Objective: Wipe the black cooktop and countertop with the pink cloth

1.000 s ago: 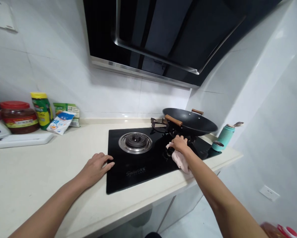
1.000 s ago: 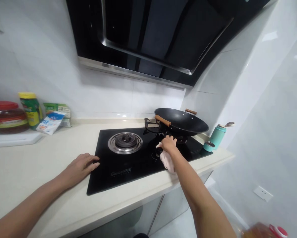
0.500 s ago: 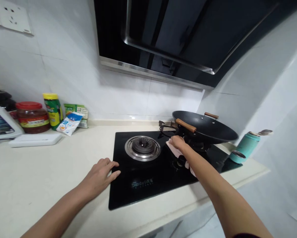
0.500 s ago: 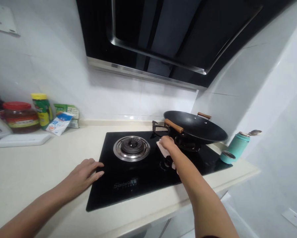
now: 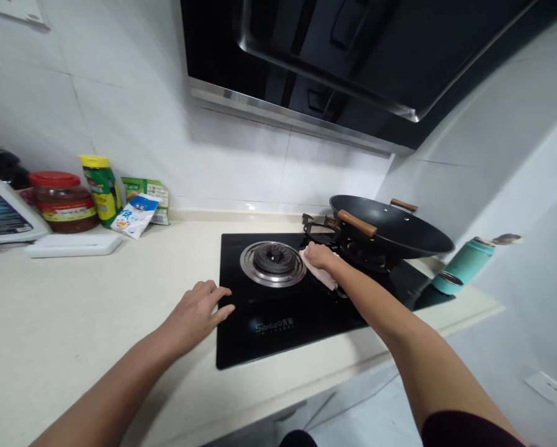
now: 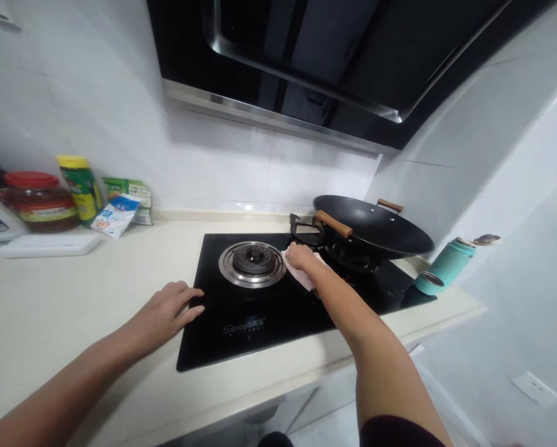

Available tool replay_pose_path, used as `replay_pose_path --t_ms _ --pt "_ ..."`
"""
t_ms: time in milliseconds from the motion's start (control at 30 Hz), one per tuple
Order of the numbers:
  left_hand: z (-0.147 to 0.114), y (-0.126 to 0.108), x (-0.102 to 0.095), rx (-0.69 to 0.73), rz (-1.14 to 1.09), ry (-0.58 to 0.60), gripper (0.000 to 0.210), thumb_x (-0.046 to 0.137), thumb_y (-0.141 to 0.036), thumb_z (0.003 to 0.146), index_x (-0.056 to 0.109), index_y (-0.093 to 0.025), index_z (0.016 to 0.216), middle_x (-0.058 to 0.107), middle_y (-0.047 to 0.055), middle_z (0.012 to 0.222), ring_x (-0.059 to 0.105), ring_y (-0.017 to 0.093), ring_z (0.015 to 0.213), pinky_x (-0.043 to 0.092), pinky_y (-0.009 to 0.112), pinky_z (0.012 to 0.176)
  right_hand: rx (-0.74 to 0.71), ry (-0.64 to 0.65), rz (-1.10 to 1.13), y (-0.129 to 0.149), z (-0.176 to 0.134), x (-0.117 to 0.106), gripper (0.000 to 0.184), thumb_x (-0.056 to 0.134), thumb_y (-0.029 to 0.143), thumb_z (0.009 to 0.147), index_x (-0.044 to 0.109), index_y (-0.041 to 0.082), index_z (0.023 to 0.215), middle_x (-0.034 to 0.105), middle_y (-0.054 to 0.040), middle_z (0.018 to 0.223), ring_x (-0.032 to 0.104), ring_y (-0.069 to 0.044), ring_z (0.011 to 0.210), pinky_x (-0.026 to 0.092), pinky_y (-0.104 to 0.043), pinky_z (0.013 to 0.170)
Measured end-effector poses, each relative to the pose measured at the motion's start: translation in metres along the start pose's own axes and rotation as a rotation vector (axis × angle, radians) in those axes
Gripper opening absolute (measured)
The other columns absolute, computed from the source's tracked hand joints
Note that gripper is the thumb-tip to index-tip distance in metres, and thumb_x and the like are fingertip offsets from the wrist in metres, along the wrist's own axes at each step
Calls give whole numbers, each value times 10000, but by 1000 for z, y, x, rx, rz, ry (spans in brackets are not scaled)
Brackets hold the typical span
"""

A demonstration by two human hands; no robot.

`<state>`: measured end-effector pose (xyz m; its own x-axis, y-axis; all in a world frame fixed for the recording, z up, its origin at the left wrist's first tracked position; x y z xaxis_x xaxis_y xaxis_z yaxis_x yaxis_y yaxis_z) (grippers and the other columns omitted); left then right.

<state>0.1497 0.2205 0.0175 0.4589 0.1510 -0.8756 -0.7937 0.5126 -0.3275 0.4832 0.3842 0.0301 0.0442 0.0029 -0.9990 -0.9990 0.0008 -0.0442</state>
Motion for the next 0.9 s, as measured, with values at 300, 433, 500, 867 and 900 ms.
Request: replay_pose_path --t_ms 300,433,500,867,900 --pt "2 1 -6 -16 -12 -26 440 488 -559 903 724 -244 1099 681 88 1008 610 308 1032 479 433 898 -90 -154 40 67 -95 -17 387 348 323 1044 606 83 1204 716 -208 1147 662 -304 1076 430 -383 927" --pt "3 3 -8 -23 -11 -36 442 485 -570 899 730 -257 1095 684 80 992 617 307 1032 485 431 908 -258 -215 66 97 -147 -17 302 410 355 1035 638 163 1084 719 -127 1106 630 -242 1057 408 -321 909" --pt "3 3 -9 -30 -11 -34 453 479 -573 900 731 -256 1102 683 79 989 620 303 1031 486 432 919 -349 -265 96 102 -173 -16 288 445 381 1029 647 176 1022 706 -106 1062 613 -228 1025 405 -317 908" --pt "4 5 -8 -55 -32 13 541 456 -612 884 726 -225 1149 684 97 1001 622 318 1049 492 441 943 -161 -507 132 7 -243 -13 342 631 625 895 752 357 1069 594 -61 1335 428 -329 1289 187 -637 1121" --pt "4 5 -8 -56 -37 17 545 458 -614 881 725 -223 1152 685 98 1004 621 320 1054 491 440 946 -135 -484 119 -3 -245 -11 367 616 649 893 740 377 1106 578 -55 1375 406 -339 1313 215 -645 1105"
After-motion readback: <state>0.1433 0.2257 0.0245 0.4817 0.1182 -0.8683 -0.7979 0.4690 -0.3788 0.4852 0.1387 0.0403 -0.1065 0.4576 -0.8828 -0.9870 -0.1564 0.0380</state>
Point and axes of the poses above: each hand's wrist, its own z-axis towards the middle knuckle, its own x-axis out of the palm, y = z × x, the point moved 9 cm from there along z, towards the middle knuckle
